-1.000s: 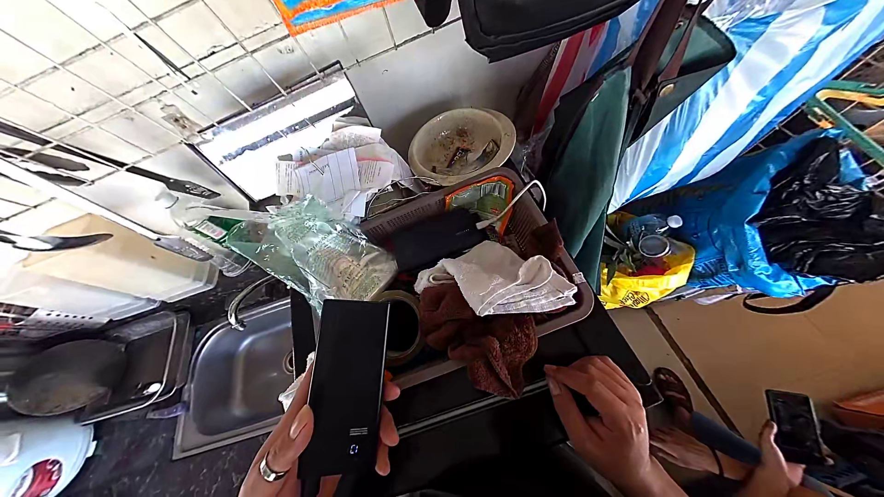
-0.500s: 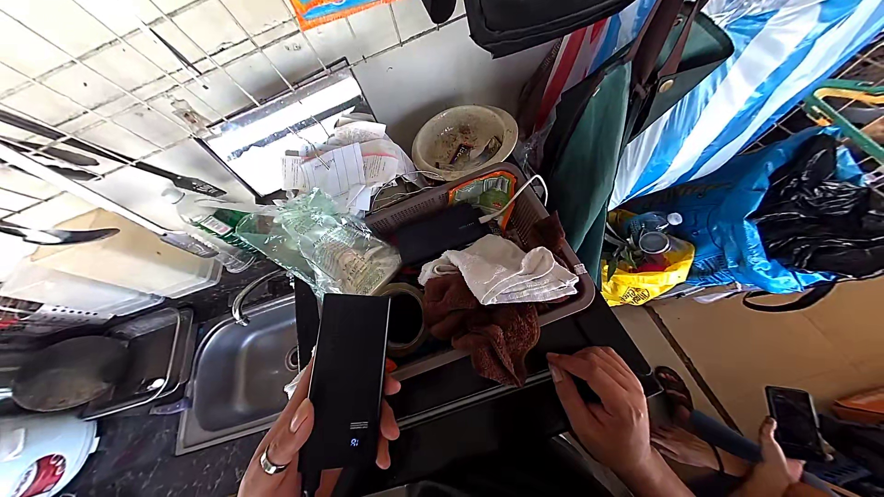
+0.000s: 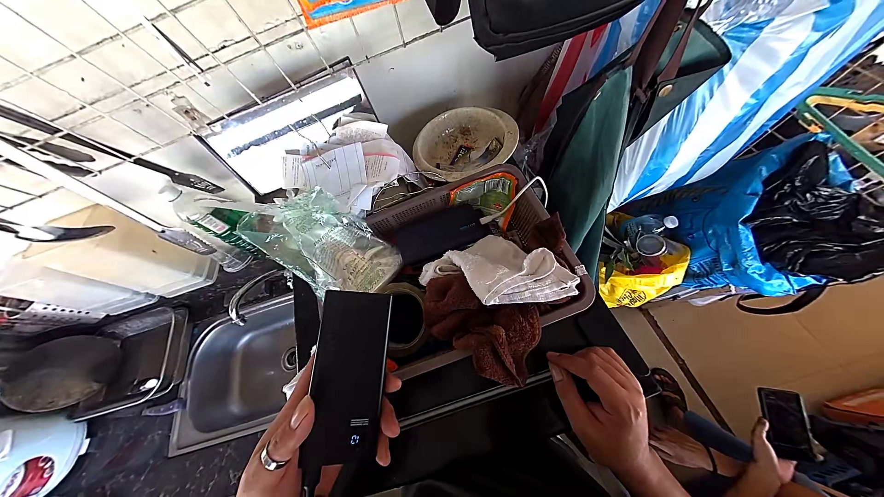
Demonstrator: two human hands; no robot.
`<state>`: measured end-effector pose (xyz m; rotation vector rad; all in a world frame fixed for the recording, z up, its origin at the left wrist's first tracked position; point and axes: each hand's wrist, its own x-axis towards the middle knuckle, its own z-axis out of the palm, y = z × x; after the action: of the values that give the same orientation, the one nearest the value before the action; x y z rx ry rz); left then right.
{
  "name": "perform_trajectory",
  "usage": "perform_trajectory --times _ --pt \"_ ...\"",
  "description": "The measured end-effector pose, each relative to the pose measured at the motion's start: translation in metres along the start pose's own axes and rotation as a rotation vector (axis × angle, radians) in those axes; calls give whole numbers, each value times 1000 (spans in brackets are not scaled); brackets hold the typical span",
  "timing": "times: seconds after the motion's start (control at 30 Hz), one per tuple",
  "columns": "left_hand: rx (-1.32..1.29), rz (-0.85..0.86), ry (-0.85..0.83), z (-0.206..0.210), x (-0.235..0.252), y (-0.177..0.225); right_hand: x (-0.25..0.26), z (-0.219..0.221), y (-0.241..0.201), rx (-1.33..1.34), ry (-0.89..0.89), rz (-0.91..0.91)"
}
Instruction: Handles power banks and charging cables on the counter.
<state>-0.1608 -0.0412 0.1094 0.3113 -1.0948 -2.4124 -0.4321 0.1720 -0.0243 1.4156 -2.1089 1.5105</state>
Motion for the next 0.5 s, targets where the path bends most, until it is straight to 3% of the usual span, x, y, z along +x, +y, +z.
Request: perform_trajectory --times 0.5 --pt "-4 41 12 -1 -2 -1 0 1 -1 4 -4 -4"
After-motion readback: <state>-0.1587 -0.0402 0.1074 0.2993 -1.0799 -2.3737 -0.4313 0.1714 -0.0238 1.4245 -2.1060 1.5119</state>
